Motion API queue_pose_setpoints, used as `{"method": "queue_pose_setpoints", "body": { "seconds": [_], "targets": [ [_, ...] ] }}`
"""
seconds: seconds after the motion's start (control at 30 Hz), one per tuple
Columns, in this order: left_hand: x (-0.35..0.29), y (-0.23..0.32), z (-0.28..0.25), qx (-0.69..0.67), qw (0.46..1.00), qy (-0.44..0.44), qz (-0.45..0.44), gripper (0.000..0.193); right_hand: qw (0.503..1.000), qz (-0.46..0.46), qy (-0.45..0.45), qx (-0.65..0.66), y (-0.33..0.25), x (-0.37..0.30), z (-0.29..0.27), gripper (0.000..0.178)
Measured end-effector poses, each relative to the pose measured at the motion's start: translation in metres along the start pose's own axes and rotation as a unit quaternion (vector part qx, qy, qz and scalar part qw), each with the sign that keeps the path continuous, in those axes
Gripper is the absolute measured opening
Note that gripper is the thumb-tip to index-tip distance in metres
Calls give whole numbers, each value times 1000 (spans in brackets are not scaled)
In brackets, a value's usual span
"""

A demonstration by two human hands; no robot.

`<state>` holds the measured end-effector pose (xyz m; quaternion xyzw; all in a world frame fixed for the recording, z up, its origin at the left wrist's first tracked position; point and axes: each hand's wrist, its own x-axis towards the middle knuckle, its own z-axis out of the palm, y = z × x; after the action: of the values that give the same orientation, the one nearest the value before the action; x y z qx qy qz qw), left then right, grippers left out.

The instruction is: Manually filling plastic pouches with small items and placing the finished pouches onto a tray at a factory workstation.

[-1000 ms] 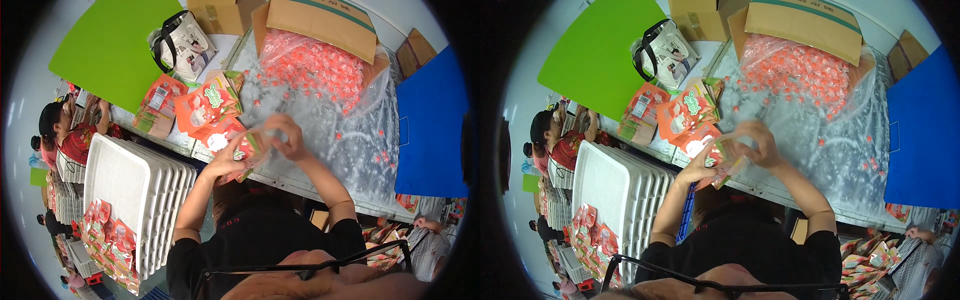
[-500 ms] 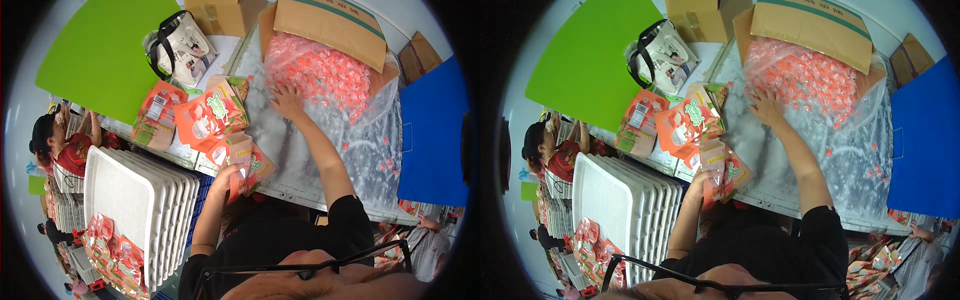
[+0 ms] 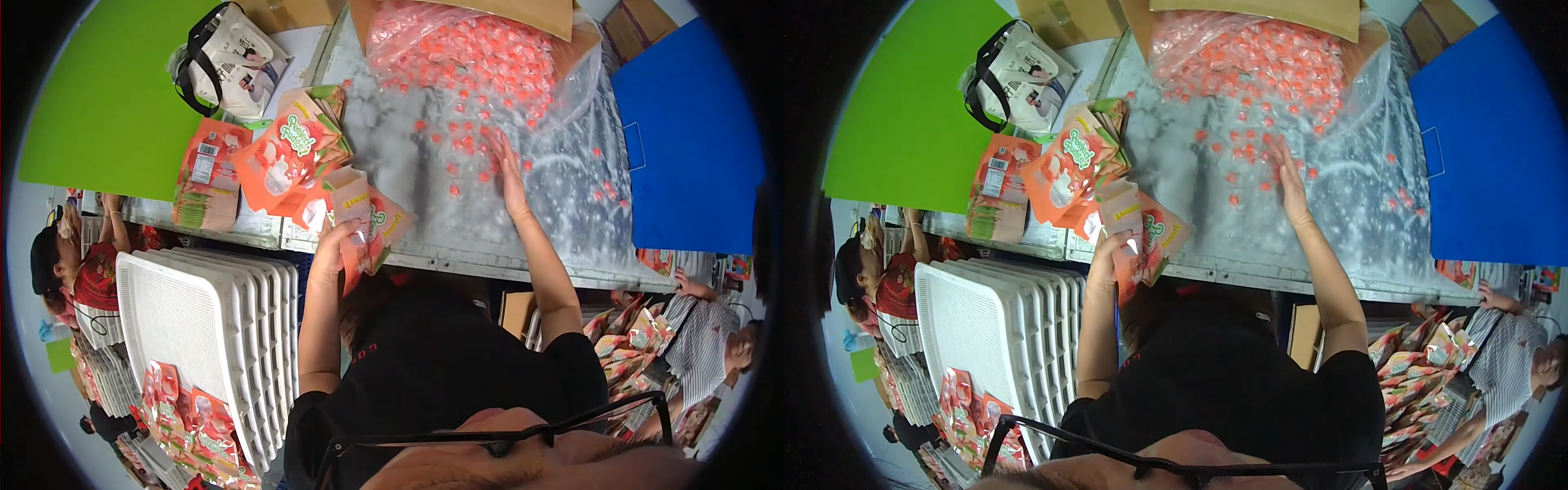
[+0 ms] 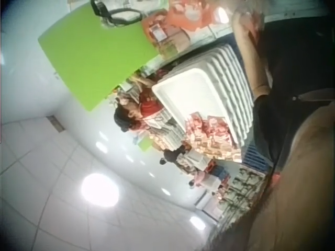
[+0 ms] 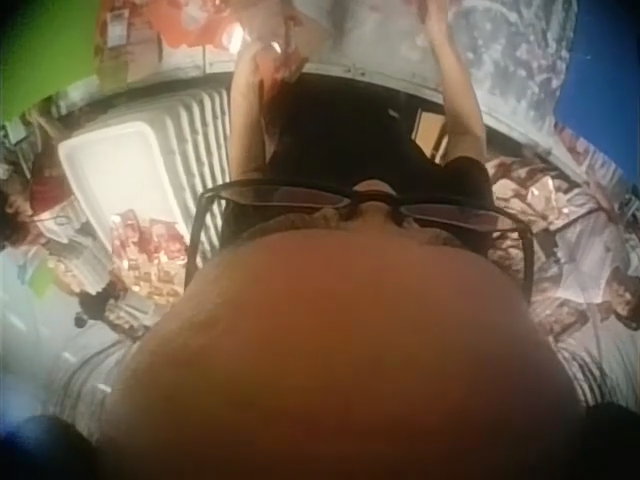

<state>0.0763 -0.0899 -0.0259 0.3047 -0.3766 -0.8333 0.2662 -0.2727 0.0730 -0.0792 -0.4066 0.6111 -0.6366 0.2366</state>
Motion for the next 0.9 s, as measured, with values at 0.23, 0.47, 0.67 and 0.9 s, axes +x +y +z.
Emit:
{"method": "queue_pose_setpoints", "body": {
  "seconds": [0.23, 0.47, 0.67, 0.9],
  "targets": [
    [-5, 1, -2, 7, 1000, 8, 1, 56, 996, 64, 65, -6, -6, -18, -18, 67],
    [-22, 13, 11, -7, 999, 14, 40, 58, 917, -65, -1, -393, -21, -31, 8, 63],
    [-30, 18, 14, 14, 999, 0, 41, 61, 891, -113, -19, -439, -24, -48, 29, 63],
    [-31, 22, 20, 11, 999, -33, 41, 64, 868, -133, 16, -478, -2, 6, 17, 49]
  ]
}}
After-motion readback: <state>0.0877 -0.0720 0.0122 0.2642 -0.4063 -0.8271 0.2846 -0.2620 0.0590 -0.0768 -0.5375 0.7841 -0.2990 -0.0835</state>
